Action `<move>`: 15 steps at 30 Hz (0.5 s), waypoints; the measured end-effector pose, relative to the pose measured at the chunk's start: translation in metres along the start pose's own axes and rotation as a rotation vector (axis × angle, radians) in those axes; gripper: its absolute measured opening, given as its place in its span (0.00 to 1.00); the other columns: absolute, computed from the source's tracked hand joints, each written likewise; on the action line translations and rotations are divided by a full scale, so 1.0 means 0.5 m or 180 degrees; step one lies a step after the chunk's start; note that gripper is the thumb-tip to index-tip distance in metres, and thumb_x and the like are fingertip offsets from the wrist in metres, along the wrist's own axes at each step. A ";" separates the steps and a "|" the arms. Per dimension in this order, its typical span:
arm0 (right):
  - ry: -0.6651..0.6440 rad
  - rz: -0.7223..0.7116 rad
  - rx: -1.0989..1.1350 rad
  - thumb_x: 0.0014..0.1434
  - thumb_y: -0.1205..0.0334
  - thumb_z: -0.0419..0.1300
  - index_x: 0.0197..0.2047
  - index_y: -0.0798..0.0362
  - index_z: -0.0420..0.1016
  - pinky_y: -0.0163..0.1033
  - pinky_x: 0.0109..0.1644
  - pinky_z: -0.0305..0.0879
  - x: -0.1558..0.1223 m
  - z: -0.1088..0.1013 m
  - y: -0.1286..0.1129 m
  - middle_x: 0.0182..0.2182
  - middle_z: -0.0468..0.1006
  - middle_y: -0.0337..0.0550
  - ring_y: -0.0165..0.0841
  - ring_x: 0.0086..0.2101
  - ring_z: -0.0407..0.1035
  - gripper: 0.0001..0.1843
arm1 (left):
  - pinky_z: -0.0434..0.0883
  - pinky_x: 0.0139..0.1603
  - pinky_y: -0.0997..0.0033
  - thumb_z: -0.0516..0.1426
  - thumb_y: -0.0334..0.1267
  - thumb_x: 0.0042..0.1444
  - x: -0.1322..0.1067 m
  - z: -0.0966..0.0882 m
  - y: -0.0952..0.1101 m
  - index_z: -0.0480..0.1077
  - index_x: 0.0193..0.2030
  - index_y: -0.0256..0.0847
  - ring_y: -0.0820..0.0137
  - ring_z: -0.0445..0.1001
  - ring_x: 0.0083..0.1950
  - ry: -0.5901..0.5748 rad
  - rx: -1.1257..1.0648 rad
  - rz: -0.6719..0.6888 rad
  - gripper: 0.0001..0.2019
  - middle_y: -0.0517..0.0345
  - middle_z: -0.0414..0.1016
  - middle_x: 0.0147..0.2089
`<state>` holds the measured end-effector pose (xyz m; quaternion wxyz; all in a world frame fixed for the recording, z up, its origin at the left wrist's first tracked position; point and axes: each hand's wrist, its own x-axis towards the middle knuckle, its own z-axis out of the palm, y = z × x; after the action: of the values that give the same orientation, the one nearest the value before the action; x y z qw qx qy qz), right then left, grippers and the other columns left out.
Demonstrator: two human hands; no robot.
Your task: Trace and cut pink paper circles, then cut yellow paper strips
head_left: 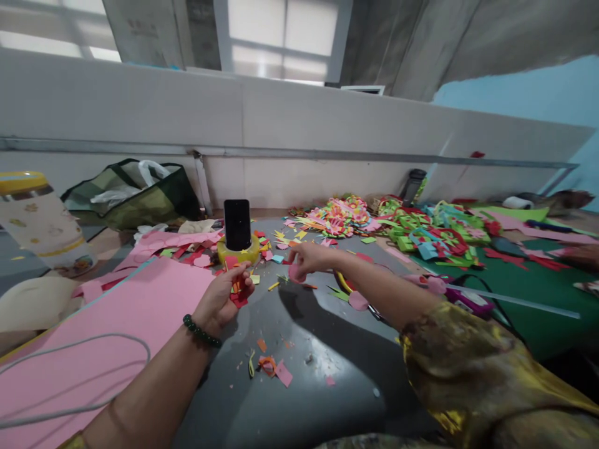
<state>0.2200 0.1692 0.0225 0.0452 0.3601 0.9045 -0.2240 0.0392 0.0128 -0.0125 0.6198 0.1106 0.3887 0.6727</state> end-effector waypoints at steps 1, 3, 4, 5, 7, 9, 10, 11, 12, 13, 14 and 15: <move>0.0002 -0.0034 0.0114 0.41 0.67 0.66 0.38 0.57 0.75 0.30 0.28 0.60 -0.004 -0.016 -0.001 0.29 0.77 0.41 0.28 0.27 0.68 0.17 | 0.71 0.20 0.81 0.48 0.26 0.62 0.000 0.000 0.002 0.67 0.35 0.32 0.80 0.66 0.18 0.0000 0.0009 0.0016 0.08 0.64 0.64 0.21; 0.0021 -0.0106 0.0350 0.46 0.64 0.64 0.34 0.58 0.75 0.30 0.28 0.61 -0.007 -0.041 -0.013 0.27 0.76 0.39 0.26 0.25 0.67 0.10 | 0.70 0.20 0.82 0.48 0.26 0.62 0.001 0.000 0.004 0.67 0.35 0.33 0.81 0.65 0.18 0.0014 0.0048 0.0051 0.08 0.65 0.63 0.21; 0.0033 -0.0139 0.0463 0.48 0.63 0.63 0.34 0.58 0.74 0.30 0.28 0.63 -0.007 -0.047 -0.024 0.26 0.75 0.39 0.25 0.25 0.67 0.09 | 0.69 0.19 0.83 0.49 0.26 0.62 0.002 0.000 0.003 0.67 0.35 0.33 0.82 0.64 0.17 0.0018 0.0082 0.0061 0.08 0.65 0.62 0.20; 0.0040 -0.0170 0.0563 0.50 0.61 0.62 0.35 0.58 0.73 0.30 0.29 0.64 -0.005 -0.047 -0.039 0.26 0.75 0.38 0.25 0.24 0.67 0.09 | 0.67 0.17 0.84 0.50 0.27 0.62 0.002 0.001 0.002 0.67 0.35 0.33 0.82 0.63 0.16 0.0005 0.0124 0.0062 0.07 0.66 0.62 0.20; 0.0014 -0.0247 0.0701 0.51 0.61 0.62 0.36 0.57 0.72 0.29 0.29 0.66 0.002 -0.037 -0.077 0.25 0.75 0.37 0.24 0.24 0.68 0.10 | 0.63 0.14 0.86 0.54 0.30 0.60 0.002 0.002 -0.003 0.68 0.34 0.32 0.83 0.60 0.15 -0.0085 0.0223 0.0033 0.05 0.67 0.60 0.19; -0.0068 -0.0347 0.0739 0.51 0.63 0.62 0.37 0.57 0.72 0.29 0.30 0.66 0.010 -0.022 -0.116 0.26 0.76 0.37 0.23 0.24 0.69 0.10 | 0.59 0.11 0.86 0.58 0.31 0.56 0.001 0.003 -0.009 0.68 0.32 0.33 0.83 0.58 0.14 -0.0194 0.0310 0.0009 0.04 0.68 0.58 0.18; -0.0119 -0.0404 0.0729 0.51 0.63 0.62 0.38 0.57 0.73 0.29 0.31 0.66 0.014 -0.017 -0.131 0.27 0.77 0.38 0.23 0.24 0.69 0.10 | 0.57 0.10 0.86 0.60 0.30 0.54 0.001 0.003 -0.012 0.68 0.30 0.33 0.83 0.57 0.14 -0.0225 0.0341 0.0007 0.05 0.68 0.58 0.18; -0.0171 -0.0460 0.0688 0.52 0.62 0.62 0.41 0.56 0.73 0.29 0.31 0.66 0.016 -0.016 -0.141 0.29 0.78 0.39 0.23 0.25 0.70 0.12 | 0.56 0.10 0.87 0.62 0.28 0.51 0.001 0.003 -0.013 0.67 0.28 0.34 0.83 0.57 0.14 -0.0227 0.0357 0.0020 0.07 0.69 0.58 0.18; -0.0202 -0.0503 0.0589 0.54 0.60 0.60 0.44 0.55 0.73 0.29 0.32 0.66 0.018 -0.019 -0.145 0.32 0.78 0.39 0.23 0.26 0.70 0.14 | 0.56 0.10 0.87 0.63 0.26 0.49 0.001 0.003 -0.013 0.66 0.27 0.34 0.84 0.56 0.14 -0.0202 0.0361 0.0043 0.08 0.69 0.58 0.18; -0.0209 -0.0519 0.0436 0.56 0.58 0.59 0.46 0.54 0.73 0.29 0.33 0.66 0.019 -0.025 -0.141 0.34 0.79 0.40 0.23 0.27 0.71 0.16 | 0.55 0.11 0.87 0.63 0.25 0.48 0.002 0.003 -0.012 0.65 0.26 0.35 0.84 0.56 0.14 -0.0160 0.0352 0.0072 0.09 0.70 0.57 0.18; -0.0195 -0.0502 0.0232 0.56 0.57 0.58 0.48 0.53 0.73 0.29 0.34 0.65 0.020 -0.032 -0.130 0.36 0.79 0.41 0.24 0.29 0.71 0.17 | 0.55 0.11 0.88 0.62 0.25 0.49 0.002 0.003 -0.011 0.64 0.26 0.35 0.85 0.55 0.13 -0.0108 0.0337 0.0100 0.10 0.70 0.57 0.17; -0.0168 -0.0443 -0.0013 0.56 0.57 0.58 0.47 0.53 0.74 0.30 0.34 0.64 0.019 -0.039 -0.114 0.37 0.79 0.42 0.26 0.30 0.71 0.17 | 0.56 0.11 0.88 0.61 0.25 0.50 0.003 0.004 -0.008 0.64 0.26 0.35 0.85 0.55 0.13 -0.0051 0.0318 0.0125 0.10 0.71 0.56 0.17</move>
<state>0.1760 0.1471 0.0588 0.0540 0.2903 0.9263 -0.2342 0.0433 0.0144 -0.0145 0.6032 0.1543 0.4145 0.6637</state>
